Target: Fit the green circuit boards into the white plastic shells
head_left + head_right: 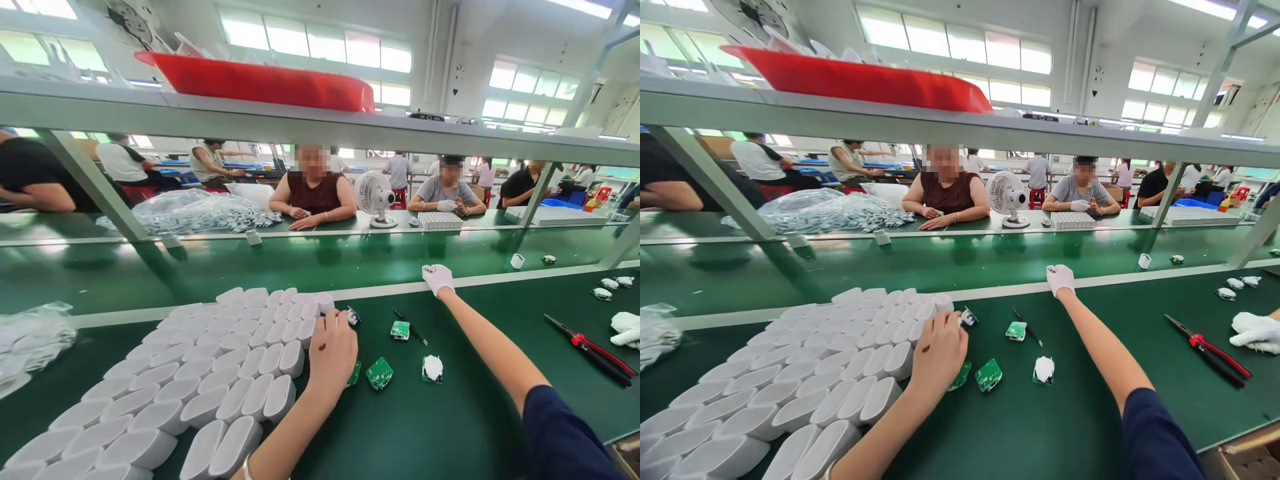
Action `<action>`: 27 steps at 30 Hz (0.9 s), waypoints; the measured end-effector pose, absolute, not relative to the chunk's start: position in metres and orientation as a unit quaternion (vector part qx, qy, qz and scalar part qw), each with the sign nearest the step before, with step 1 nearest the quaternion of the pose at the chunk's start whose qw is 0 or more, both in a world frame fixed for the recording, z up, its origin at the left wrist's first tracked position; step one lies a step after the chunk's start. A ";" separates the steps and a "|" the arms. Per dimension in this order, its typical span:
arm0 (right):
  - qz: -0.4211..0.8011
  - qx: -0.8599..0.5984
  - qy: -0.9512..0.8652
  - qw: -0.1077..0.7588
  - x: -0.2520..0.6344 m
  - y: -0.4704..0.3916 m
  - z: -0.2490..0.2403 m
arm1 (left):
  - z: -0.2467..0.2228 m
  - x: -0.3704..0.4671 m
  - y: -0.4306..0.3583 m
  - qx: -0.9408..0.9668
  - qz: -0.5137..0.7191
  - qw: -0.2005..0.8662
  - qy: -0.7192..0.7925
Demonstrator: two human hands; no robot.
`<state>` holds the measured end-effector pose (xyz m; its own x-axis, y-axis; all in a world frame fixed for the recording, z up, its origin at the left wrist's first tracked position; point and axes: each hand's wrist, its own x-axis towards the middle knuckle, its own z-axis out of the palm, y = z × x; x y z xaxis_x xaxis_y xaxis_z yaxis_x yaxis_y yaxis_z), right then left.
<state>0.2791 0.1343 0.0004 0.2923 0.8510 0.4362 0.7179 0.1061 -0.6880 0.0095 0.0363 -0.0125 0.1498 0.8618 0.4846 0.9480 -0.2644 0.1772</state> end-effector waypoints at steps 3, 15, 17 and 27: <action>0.091 -0.684 -0.588 0.422 0.276 0.153 -0.005 | -0.018 0.000 0.031 -0.743 -0.231 0.117 -0.618; 0.162 -0.462 -0.858 0.156 0.131 0.120 0.002 | 0.013 -0.032 0.018 -0.680 -0.113 0.142 -0.710; 0.163 -0.483 -0.849 0.141 0.138 0.118 0.004 | 0.008 -0.032 0.022 -0.680 -0.114 0.144 -0.710; 0.087 -0.647 -0.747 0.126 0.158 0.100 0.006 | 0.000 -0.032 0.032 -0.665 -0.182 0.133 -0.712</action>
<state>0.1584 0.1004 0.0058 -0.1319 0.9884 0.0758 0.9448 0.1485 -0.2920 -0.0322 0.0324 -0.0004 -0.0812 0.8983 0.4317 0.9953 0.0503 0.0826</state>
